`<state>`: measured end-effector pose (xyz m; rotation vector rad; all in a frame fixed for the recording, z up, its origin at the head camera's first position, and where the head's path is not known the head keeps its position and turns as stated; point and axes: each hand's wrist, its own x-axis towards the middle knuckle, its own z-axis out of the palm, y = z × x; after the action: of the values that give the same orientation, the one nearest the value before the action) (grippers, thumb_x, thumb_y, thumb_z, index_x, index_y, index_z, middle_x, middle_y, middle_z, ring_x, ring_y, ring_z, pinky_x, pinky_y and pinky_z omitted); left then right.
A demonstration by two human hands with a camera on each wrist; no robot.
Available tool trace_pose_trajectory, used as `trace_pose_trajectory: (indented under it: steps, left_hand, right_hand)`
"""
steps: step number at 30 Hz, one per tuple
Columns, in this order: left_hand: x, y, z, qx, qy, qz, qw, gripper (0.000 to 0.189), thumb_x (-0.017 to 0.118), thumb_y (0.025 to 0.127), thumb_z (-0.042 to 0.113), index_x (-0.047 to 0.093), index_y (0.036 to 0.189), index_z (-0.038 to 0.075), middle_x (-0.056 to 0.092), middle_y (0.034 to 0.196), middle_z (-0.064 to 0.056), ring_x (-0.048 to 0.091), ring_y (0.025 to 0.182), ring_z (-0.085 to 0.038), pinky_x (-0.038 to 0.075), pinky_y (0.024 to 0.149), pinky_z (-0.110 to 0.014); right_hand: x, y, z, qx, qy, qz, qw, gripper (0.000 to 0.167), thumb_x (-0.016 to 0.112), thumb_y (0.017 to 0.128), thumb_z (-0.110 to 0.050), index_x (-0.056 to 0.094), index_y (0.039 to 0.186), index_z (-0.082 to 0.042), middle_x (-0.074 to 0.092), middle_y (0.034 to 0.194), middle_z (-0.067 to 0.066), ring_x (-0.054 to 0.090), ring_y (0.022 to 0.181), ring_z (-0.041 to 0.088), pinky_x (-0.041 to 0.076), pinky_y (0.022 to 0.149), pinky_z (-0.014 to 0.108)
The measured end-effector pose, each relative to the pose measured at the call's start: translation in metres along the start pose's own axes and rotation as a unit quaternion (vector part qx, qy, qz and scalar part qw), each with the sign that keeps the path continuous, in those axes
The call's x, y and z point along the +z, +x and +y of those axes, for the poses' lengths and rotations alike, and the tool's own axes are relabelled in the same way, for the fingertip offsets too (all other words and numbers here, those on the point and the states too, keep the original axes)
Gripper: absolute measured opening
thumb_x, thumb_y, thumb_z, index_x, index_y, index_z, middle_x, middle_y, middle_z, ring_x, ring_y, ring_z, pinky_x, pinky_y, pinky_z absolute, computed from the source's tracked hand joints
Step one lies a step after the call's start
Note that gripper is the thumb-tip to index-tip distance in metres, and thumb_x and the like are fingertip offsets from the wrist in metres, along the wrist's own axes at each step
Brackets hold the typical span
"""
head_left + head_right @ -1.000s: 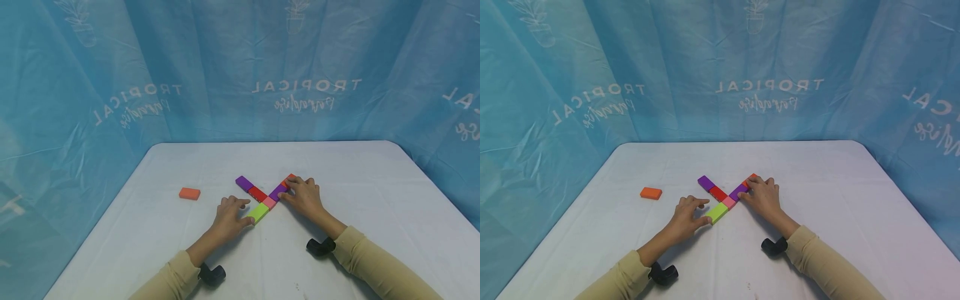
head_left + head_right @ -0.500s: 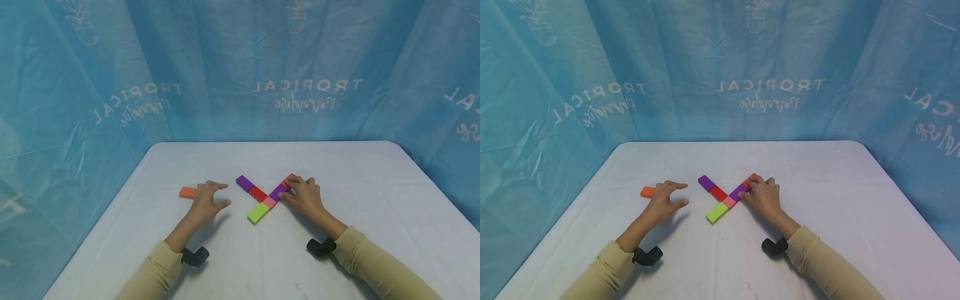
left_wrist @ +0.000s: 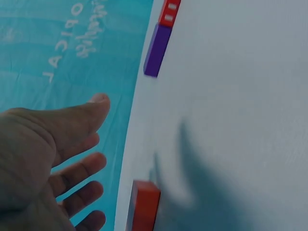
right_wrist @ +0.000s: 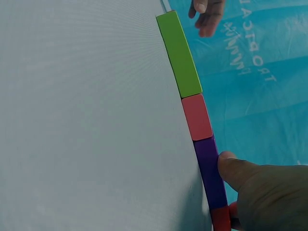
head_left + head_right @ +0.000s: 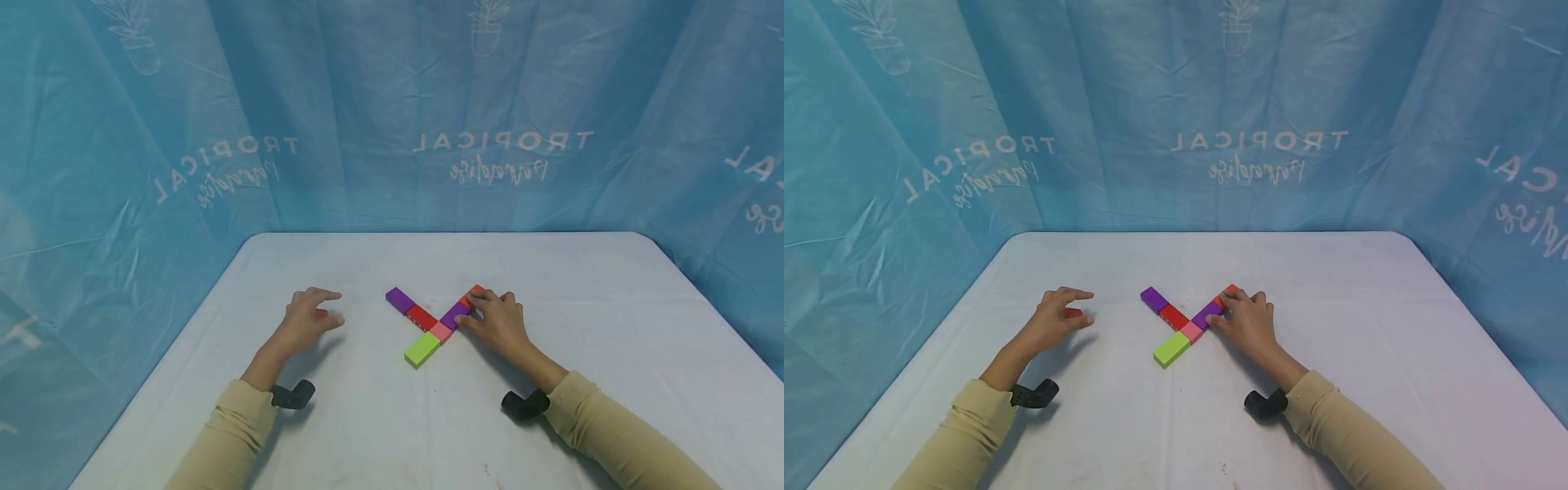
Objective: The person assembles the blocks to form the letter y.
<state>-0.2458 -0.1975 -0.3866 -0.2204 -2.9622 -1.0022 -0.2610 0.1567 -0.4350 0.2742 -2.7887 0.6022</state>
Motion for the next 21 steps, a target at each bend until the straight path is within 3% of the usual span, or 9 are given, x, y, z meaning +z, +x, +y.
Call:
trace_pose_trajectory:
  steps: [7, 14, 21]
  left_hand:
    - [-0.01, 0.006, -0.023, 0.0, -0.007, -0.033, 0.9994, 0.05, 0.068, 0.085, 0.024, 0.054, 0.132, 0.012, 0.046, 0.137, -0.014, 0.038, 0.121, -0.033, 0.041, 0.093, -0.05]
    - [-0.015, 0.012, -0.042, 0.022, -0.021, -0.037, 0.9989, 0.049, 0.068, 0.085, 0.018, 0.055, 0.13, 0.006, 0.047, 0.134, -0.018, 0.037, 0.124, -0.036, 0.035, 0.101, -0.055]
    - [-0.018, 0.016, -0.056, -0.037, -0.018, -0.052, 0.9978, 0.05, 0.068, 0.084, 0.014, 0.054, 0.132, 0.009, 0.047, 0.137, -0.018, 0.038, 0.13, -0.037, 0.034, 0.105, -0.055]
  right_hand:
    - [0.0, 0.0, 0.001, 0.004, 0.0, -0.002, 1.0, 0.06, 0.074, 0.077, -0.042, 0.06, 0.126, -0.01, 0.058, 0.13, 0.013, 0.045, 0.102, 0.035, 0.033, 0.076, 0.041]
    - [0.0, 0.001, 0.001, 0.001, 0.002, -0.002, 1.0, 0.061, 0.073, 0.078, -0.044, 0.06, 0.126, -0.01, 0.059, 0.13, 0.013, 0.046, 0.103, 0.036, 0.033, 0.076, 0.041]
    - [0.0, 0.001, 0.002, 0.001, 0.005, -0.003, 1.0, 0.061, 0.073, 0.078, -0.044, 0.06, 0.127, -0.01, 0.058, 0.13, 0.013, 0.046, 0.102, 0.035, 0.033, 0.076, 0.041]
